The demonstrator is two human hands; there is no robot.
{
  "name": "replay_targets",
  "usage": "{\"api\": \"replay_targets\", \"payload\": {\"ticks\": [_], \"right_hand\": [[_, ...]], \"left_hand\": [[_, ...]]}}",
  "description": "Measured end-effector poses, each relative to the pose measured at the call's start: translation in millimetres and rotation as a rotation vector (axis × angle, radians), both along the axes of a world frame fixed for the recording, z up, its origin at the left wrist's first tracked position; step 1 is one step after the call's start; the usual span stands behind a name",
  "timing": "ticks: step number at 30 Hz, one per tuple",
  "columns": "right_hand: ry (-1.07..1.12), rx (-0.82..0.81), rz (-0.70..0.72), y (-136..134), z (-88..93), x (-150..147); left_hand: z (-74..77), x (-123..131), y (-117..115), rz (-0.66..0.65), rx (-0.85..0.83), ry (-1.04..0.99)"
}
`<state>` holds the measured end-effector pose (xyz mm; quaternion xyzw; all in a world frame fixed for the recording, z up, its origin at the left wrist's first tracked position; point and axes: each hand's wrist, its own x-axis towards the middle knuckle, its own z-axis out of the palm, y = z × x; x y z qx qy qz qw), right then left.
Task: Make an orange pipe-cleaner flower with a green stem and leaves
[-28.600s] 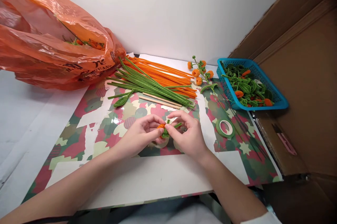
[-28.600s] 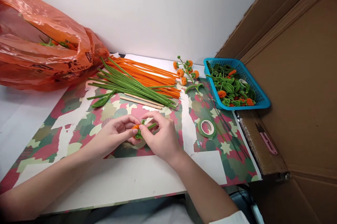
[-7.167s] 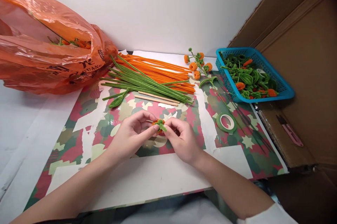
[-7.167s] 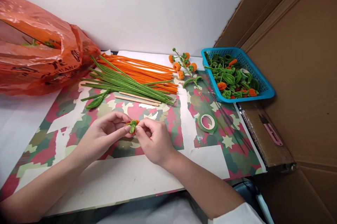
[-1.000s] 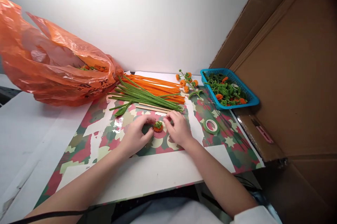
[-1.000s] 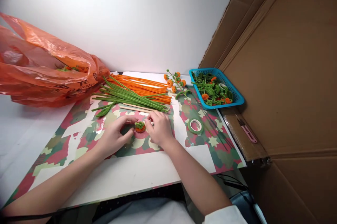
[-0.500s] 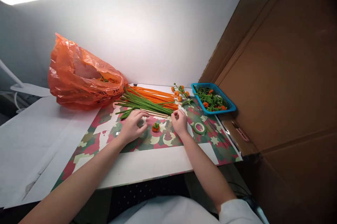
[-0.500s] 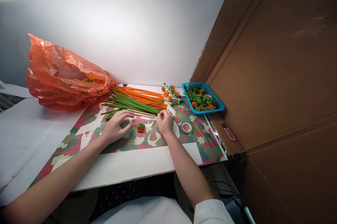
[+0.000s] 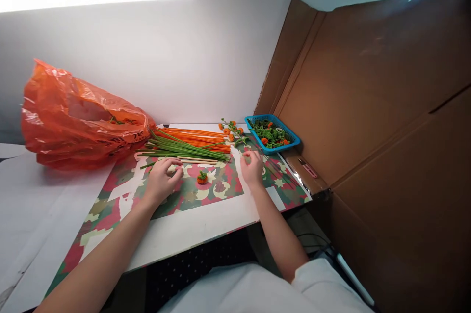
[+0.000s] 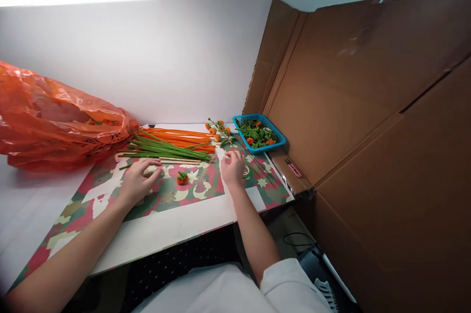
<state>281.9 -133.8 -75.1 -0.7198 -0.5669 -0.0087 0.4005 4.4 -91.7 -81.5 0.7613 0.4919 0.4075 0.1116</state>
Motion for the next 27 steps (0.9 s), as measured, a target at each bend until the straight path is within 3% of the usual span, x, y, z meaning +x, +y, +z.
{"api": "replay_targets", "payload": {"ticks": [4,9,14,16,18,21,27], "right_hand": [[-0.063,-0.100,-0.048,-46.7,-0.2,43.4],[-0.099,-0.177,0.123,-68.8,-8.5,67.0],[-0.002,-0.141,0.303,-71.4,-5.0,41.0],[0.058,-0.133,0.395,-79.1,0.7,21.5],[0.220,-0.080,0.534,-88.6,7.6,2.1],[0.346,-0.025,0.623,-100.3,16.6,-20.2],[0.332,-0.003,0.729,-110.6,24.2,-35.5]], "left_hand": [[0.0,1.2,-1.2,0.005,0.028,-0.004],[5.3,7.4,-6.2,-0.005,0.110,-0.011],[18.0,16.8,-41.3,0.028,0.286,-0.044],[23.1,27.4,-67.7,-0.088,0.381,-0.036],[27.4,41.2,-94.2,-0.177,0.335,-0.043],[32.7,59.4,-122.1,-0.176,0.187,-0.137],[39.6,68.1,-133.3,-0.169,0.107,-0.252]]}}
